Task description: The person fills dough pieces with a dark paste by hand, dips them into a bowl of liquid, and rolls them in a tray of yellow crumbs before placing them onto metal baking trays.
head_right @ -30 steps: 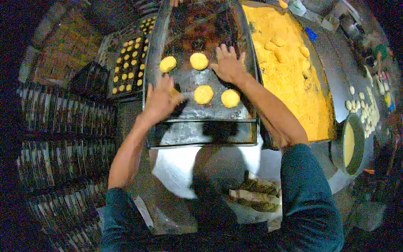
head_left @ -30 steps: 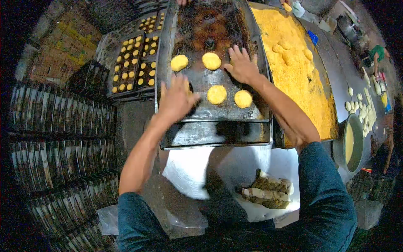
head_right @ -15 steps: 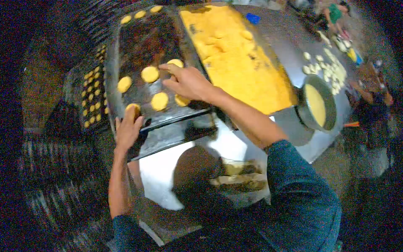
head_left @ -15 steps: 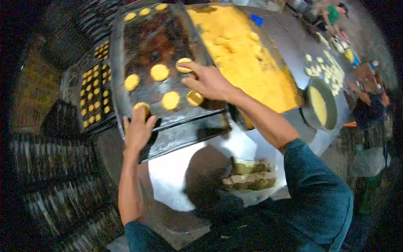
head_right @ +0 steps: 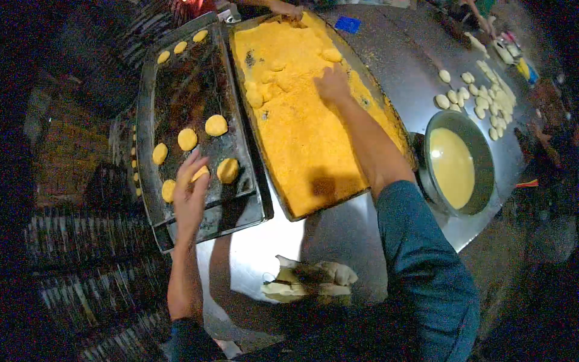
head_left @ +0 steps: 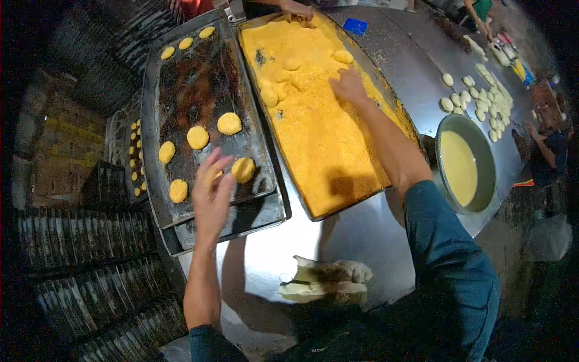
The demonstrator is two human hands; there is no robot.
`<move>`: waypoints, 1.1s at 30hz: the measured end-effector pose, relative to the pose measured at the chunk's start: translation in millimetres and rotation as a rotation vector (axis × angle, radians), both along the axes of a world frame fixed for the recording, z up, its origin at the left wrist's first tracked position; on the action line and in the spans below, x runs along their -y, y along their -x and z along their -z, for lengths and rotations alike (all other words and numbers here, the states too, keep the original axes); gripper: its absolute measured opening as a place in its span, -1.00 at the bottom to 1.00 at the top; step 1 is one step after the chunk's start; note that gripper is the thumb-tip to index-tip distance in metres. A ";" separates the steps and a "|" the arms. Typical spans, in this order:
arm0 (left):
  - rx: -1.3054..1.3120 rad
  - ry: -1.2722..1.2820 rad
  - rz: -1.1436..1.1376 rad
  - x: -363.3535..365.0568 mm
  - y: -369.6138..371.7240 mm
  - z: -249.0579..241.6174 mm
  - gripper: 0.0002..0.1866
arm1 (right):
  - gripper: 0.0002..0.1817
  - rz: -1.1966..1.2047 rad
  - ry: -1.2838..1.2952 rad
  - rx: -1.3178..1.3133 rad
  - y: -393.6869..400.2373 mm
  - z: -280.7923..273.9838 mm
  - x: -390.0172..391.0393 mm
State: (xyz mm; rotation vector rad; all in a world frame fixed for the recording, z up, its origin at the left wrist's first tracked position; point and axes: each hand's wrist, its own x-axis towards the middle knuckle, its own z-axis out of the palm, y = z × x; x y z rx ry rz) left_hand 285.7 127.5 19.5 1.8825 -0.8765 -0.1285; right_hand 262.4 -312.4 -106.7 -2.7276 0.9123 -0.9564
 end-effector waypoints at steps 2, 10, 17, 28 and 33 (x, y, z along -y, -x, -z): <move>-0.109 0.009 0.077 47.5 5.0 0.5 -0.71 | -0.58 -0.199 -0.128 -0.169 12.0 -4.2 -21.3; -0.265 -0.581 -0.181 276.3 -80.7 50.4 -0.24 | -0.73 -0.349 -1.649 0.774 114.5 -55.9 -50.9; -0.115 -0.612 -0.307 315.5 -89.6 88.2 -0.54 | -0.60 -0.432 -1.935 0.721 182.6 -81.9 -44.4; -0.986 0.402 0.025 260.9 33.2 26.1 -0.49 | -0.60 -0.569 -1.873 0.585 183.1 -101.4 -55.9; -0.534 0.051 0.097 242.0 31.7 30.1 -0.38 | -0.54 -0.505 -1.304 0.184 174.6 -102.1 -52.3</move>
